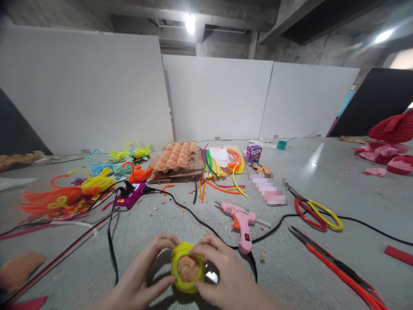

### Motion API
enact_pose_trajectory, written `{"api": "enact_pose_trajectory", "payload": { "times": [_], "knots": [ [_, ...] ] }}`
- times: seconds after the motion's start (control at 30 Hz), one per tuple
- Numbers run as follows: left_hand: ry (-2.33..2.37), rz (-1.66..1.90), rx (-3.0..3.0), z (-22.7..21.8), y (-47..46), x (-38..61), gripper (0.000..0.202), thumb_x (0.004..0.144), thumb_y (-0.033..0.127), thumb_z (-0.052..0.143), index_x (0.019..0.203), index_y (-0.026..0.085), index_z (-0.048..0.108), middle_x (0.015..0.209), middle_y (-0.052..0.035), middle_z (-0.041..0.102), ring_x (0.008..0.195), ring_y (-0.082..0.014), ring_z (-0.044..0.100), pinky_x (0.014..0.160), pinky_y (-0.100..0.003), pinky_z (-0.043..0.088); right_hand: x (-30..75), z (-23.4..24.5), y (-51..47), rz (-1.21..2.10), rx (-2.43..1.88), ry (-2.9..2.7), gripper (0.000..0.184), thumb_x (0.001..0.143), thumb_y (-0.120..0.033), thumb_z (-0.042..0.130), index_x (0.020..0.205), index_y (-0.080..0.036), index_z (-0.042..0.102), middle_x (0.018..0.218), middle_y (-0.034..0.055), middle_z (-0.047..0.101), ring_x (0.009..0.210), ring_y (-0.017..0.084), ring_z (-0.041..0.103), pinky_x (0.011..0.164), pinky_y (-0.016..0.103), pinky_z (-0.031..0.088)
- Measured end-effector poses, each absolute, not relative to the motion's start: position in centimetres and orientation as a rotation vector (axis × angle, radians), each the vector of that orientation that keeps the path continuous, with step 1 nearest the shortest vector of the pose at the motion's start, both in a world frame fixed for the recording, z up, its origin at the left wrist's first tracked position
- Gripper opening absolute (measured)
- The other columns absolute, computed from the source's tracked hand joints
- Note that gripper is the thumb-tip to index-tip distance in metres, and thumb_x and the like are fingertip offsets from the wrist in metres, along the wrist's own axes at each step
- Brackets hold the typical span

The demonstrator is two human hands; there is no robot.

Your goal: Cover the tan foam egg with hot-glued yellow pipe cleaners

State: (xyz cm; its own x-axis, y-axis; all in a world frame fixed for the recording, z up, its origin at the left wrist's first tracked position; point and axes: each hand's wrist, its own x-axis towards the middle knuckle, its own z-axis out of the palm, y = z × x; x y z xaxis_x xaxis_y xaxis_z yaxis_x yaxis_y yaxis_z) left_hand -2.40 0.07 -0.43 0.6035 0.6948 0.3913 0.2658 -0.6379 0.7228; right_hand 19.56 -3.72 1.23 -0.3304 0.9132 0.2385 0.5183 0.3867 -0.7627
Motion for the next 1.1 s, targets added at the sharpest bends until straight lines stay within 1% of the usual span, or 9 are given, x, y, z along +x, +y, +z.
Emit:
{"api": "enact_pose_trajectory", "payload": {
  "times": [0.1, 0.17, 0.3, 0.43, 0.57, 0.8, 0.9, 1.1],
  "knots": [
    [0.772, 0.877, 2.167, -0.4, 0.2, -2.3, 0.049, 0.076, 0.007, 0.063, 0.116, 0.029, 0.046, 0.111, -0.0038, 0.056, 0.104, -0.0221, 0.058, 0.090, -0.036, 0.048, 19.8, 1.5, -3.7, 0.780, -1.194, -2.012, 0.031, 0.074, -0.007, 0.063, 0.101, -0.022, 0.065, 0.104, 0.0024, 0.063, 0.099, 0.014, 0.059, 0.088, 0.026, 0.046],
    [0.765, 0.841, 2.168, -0.2, 0.3, -2.2, 0.050, 0.074, 0.006, 0.063, 0.116, 0.029, 0.049, 0.114, -0.0041, 0.054, 0.107, -0.0228, 0.056, 0.091, -0.036, 0.047, 19.9, 1.4, -3.6, 0.787, -1.168, -2.018, 0.031, 0.075, -0.007, 0.062, 0.102, -0.023, 0.065, 0.106, 0.0020, 0.063, 0.101, 0.015, 0.059, 0.089, 0.027, 0.045],
    [0.738, 0.790, 2.166, 0.3, 0.3, -2.0, 0.039, 0.073, 0.005, 0.063, 0.105, 0.028, 0.057, 0.110, -0.0027, 0.056, 0.102, -0.0211, 0.058, 0.091, -0.035, 0.045, 19.9, 0.9, -3.5, 0.809, -1.138, -2.021, 0.032, 0.076, -0.007, 0.062, 0.103, -0.023, 0.064, 0.109, 0.0019, 0.063, 0.103, 0.015, 0.058, 0.092, 0.029, 0.044],
    [0.775, 0.780, 2.112, 0.4, 0.2, -1.9, 0.034, 0.073, 0.006, 0.064, 0.100, 0.026, 0.059, 0.108, -0.0023, 0.057, 0.102, -0.0208, 0.058, 0.090, -0.034, 0.045, 19.9, 0.8, -3.5, 0.796, -1.124, -2.034, 0.034, 0.075, -0.005, 0.061, 0.104, -0.023, 0.063, 0.108, 0.0013, 0.063, 0.103, 0.014, 0.058, 0.092, 0.028, 0.044],
    [0.761, 0.770, 2.060, 0.3, 0.3, -1.8, 0.030, 0.074, 0.008, 0.063, 0.099, 0.025, 0.059, 0.108, -0.0028, 0.057, 0.101, -0.0208, 0.058, 0.089, -0.033, 0.046, 19.9, 1.0, -3.6, 0.778, -1.169, -2.043, 0.035, 0.075, -0.005, 0.060, 0.104, -0.024, 0.063, 0.111, 0.0014, 0.062, 0.104, 0.014, 0.057, 0.092, 0.028, 0.043],
    [0.714, 0.782, 2.084, 0.3, 0.4, -1.8, 0.030, 0.078, 0.008, 0.057, 0.102, 0.025, 0.057, 0.107, -0.0035, 0.057, 0.101, -0.0204, 0.057, 0.089, -0.033, 0.044, 19.8, 0.8, -3.5, 0.802, -1.161, -2.031, 0.032, 0.077, -0.008, 0.059, 0.104, -0.025, 0.062, 0.109, 0.0014, 0.062, 0.104, 0.016, 0.058, 0.090, 0.030, 0.045],
    [0.718, 0.772, 2.106, 0.4, 0.4, -1.9, 0.026, 0.080, 0.008, 0.055, 0.100, 0.025, 0.056, 0.107, -0.0036, 0.057, 0.101, -0.0200, 0.057, 0.090, -0.034, 0.044, 19.7, 1.0, -3.5, 0.795, -1.162, -2.040, 0.033, 0.077, -0.006, 0.058, 0.103, -0.025, 0.062, 0.107, 0.0006, 0.062, 0.102, 0.015, 0.058, 0.088, 0.028, 0.046],
    [0.749, 0.764, 2.095, 0.7, 0.4, -1.9, 0.019, 0.080, 0.010, 0.055, 0.095, 0.023, 0.057, 0.105, -0.0043, 0.058, 0.099, -0.0203, 0.058, 0.088, -0.034, 0.045, 19.6, 2.0, -3.9, 0.759, -1.311, -2.006, 0.034, 0.068, -0.004, 0.059, 0.096, -0.025, 0.059, 0.097, -0.0018, 0.067, 0.090, 0.016, 0.063, 0.077, 0.027, 0.050]
  ]
}}
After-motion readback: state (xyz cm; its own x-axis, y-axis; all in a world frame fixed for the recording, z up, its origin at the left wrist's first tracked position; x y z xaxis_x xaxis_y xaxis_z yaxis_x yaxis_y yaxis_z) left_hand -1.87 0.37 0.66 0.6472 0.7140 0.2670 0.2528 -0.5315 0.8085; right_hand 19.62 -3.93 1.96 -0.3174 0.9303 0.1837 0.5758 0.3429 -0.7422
